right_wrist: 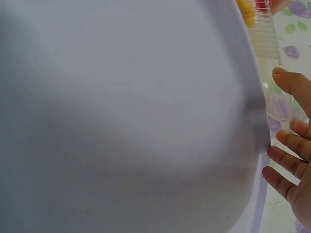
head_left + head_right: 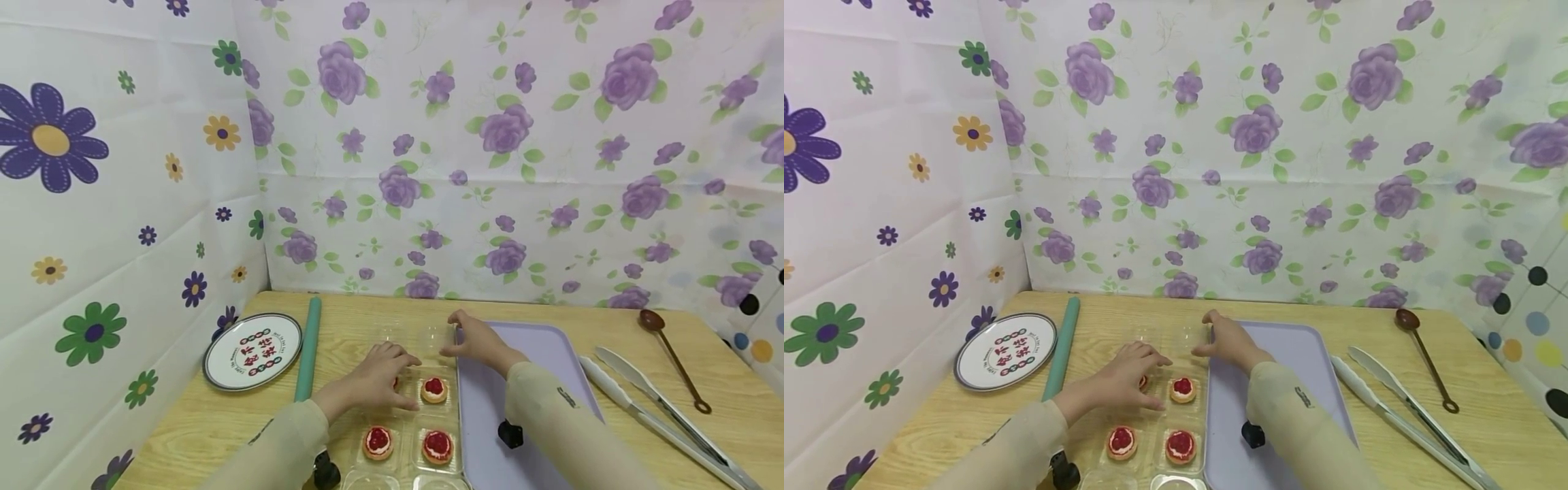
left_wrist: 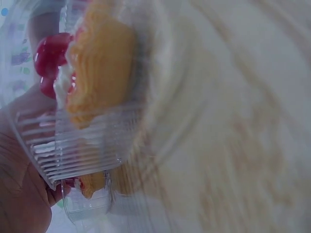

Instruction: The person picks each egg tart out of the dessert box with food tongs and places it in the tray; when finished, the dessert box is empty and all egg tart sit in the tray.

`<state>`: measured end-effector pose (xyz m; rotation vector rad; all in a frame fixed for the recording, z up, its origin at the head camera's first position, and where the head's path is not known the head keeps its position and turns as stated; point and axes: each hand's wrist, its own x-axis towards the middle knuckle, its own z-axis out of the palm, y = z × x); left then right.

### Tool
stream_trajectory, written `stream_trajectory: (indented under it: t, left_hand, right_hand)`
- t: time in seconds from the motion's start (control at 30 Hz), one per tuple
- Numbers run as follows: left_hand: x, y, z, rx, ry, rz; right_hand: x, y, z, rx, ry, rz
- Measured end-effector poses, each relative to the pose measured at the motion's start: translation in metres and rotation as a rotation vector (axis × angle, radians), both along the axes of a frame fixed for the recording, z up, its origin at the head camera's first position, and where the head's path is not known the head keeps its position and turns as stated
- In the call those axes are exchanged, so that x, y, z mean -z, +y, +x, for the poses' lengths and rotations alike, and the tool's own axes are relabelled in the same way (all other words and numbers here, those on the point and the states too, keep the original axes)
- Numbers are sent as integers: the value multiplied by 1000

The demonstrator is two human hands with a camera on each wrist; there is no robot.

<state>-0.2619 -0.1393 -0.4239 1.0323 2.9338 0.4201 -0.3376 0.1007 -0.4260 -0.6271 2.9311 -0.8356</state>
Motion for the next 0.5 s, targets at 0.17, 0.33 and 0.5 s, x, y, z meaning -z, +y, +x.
stream_trajectory:
  t: [0.17, 0.33, 0.5]
  left_hand:
    - [0, 0, 1, 5, 7, 1]
    - [-2, 0, 2, -3, 4, -7]
    - [-2, 0, 3, -10, 0, -10]
  right_hand:
    - [3, 1, -2, -5, 20, 14]
    - [6, 1, -3, -19, 31, 31]
    - [8, 1, -4, -31, 30, 45]
